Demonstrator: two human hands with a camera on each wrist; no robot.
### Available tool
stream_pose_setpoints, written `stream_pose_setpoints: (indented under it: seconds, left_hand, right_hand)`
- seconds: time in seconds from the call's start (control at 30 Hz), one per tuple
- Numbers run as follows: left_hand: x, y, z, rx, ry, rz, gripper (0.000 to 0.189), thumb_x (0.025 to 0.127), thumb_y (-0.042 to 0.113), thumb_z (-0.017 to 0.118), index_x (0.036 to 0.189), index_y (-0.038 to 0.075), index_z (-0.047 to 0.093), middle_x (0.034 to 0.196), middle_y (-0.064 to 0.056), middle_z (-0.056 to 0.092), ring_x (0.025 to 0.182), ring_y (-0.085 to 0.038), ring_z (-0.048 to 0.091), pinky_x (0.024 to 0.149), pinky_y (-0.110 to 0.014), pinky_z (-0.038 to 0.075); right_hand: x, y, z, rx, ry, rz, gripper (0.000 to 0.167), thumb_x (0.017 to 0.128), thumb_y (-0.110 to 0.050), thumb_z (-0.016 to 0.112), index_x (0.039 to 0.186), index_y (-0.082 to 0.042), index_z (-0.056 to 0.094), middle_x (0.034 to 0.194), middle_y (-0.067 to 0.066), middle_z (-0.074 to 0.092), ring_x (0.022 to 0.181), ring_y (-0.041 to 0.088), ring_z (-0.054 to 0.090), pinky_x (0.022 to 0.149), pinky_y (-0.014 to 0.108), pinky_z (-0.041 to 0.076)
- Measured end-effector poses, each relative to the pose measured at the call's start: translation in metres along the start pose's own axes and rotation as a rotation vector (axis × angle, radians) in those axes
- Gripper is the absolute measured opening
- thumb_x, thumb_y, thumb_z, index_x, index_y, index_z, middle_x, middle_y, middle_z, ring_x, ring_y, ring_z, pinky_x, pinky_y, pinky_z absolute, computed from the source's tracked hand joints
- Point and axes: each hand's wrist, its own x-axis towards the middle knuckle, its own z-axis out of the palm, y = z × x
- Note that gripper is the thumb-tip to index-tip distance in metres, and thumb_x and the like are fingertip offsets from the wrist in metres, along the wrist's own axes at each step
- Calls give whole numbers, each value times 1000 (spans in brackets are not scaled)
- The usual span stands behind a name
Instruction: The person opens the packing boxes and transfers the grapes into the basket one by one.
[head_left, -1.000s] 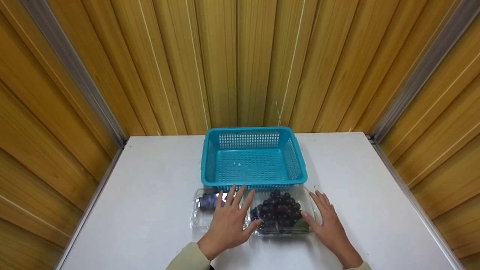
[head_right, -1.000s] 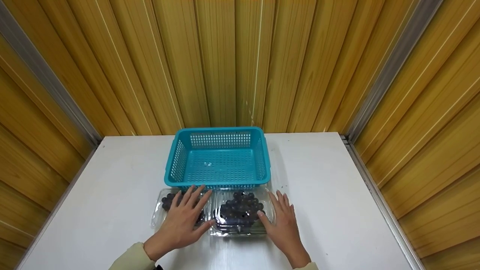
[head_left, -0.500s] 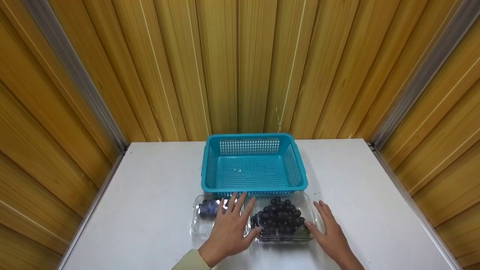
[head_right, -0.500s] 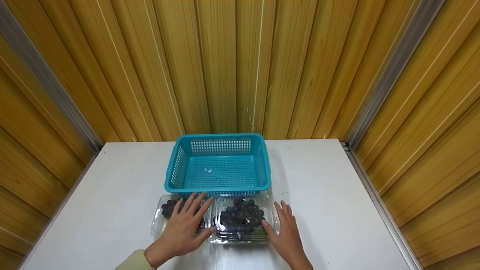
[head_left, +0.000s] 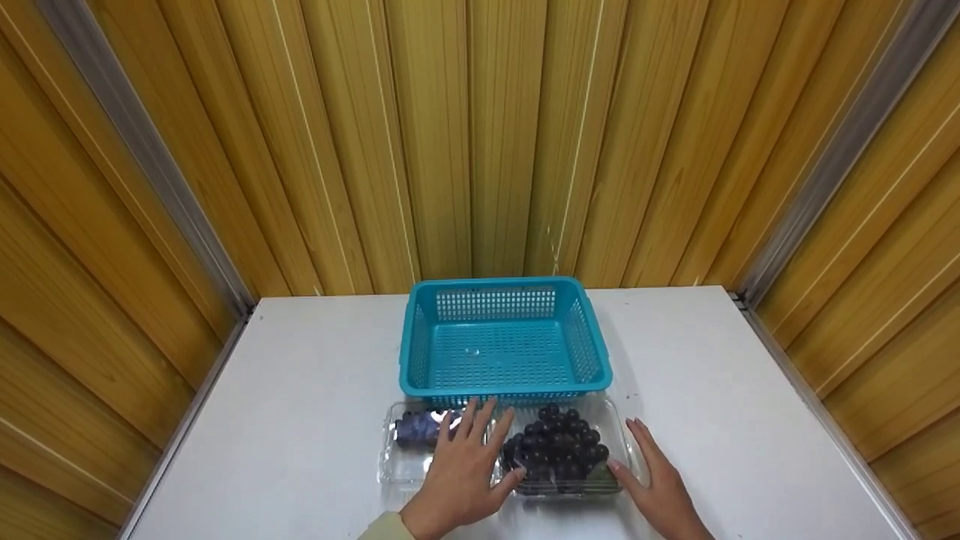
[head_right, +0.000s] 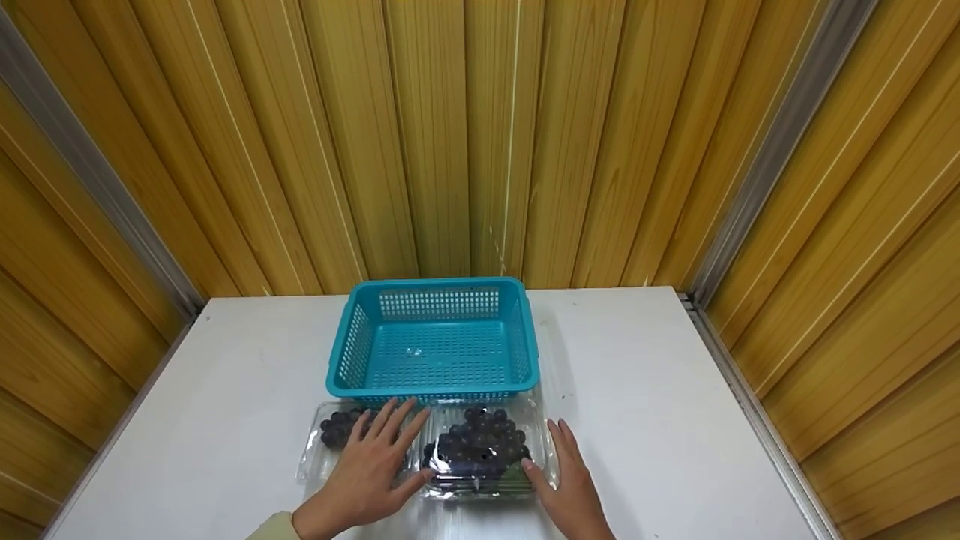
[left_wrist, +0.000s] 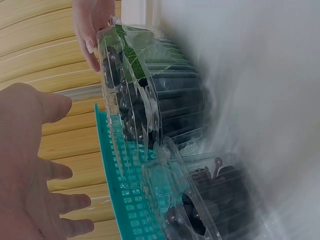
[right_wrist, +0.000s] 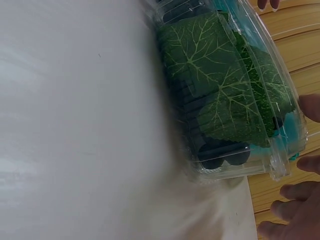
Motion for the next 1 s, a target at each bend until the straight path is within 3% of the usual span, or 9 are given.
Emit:
stream_pose_setpoints:
  seconds: [0.33,0.53,0.8,1.0]
  left_hand:
    - [3,1,6,21,23,19,74,90,64,49,151,25,32,156,-8,34,143,-35,33,107,-64,32]
    - [4,2,10,17,-12,16,74,90,65,46,151,26,30,157,-6,32,144,-35,30,108,-64,31]
    - [7,3,13,-5,-46,22,73,91,64,45,152,26,29,157,-7,31,145,-34,28,109,-66,28]
    - [12,4,15,-26,-44,30,74,91,63,48,151,25,30,157,-7,32,145,-34,29,109,-66,28]
  right_hand:
    - [-2,0,7,150,-14,15,90,90,-56,57,156,-16,11,162,16,14,147,42,15,114,60,23]
    - [-1,2,13,237,-45,60,99,86,-53,65,157,-19,6,163,15,8,148,42,9,116,58,22]
    - [-4,6,18,285,-48,86,111,77,-43,78,157,-23,4,162,20,10,138,51,32,104,63,37]
    - [-2,7,20,337,-67,69,121,70,-36,85,157,-27,0,164,10,3,147,44,14,111,62,27]
